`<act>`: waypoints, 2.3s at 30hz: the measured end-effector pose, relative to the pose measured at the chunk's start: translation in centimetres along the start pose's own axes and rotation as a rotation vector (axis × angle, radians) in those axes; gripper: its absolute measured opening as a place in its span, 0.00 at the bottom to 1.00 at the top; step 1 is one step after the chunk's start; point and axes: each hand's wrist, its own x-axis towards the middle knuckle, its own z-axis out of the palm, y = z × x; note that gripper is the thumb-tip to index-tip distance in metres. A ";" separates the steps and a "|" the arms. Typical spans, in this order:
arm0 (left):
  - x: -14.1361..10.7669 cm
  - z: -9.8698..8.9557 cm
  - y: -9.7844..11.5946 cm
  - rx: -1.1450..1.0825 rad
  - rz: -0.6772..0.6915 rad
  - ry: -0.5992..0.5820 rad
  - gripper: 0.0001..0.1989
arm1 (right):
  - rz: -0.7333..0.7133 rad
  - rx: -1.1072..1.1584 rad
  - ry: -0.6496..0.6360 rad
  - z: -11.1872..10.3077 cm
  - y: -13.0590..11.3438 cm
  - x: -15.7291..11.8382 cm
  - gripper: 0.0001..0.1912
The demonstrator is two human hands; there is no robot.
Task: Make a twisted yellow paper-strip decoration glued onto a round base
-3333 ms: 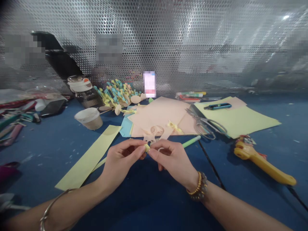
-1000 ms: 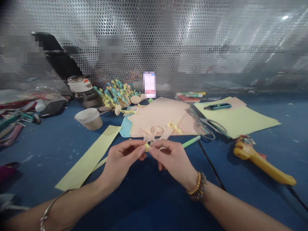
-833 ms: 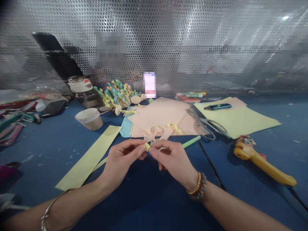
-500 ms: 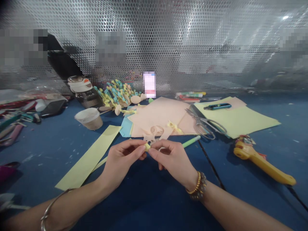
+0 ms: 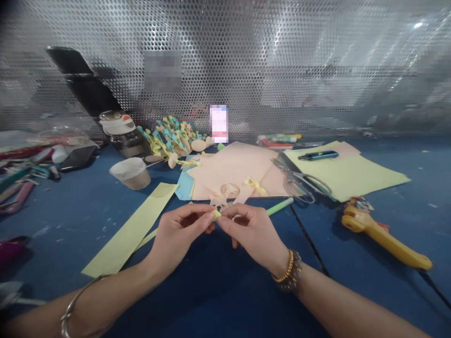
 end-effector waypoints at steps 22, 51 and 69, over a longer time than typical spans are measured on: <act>0.3 -0.3 -0.2 -0.064 -0.022 -0.048 0.04 | 0.074 -0.002 -0.013 0.2 0.2 -0.1 0.13; 0.2 -0.4 -0.5 0.010 0.043 -0.110 0.13 | 0.042 -0.008 0.001 0.0 0.2 -0.1 0.15; -0.1 -0.3 -0.2 0.160 0.141 -0.065 0.12 | 0.049 0.082 0.008 -0.2 0.2 -0.1 0.11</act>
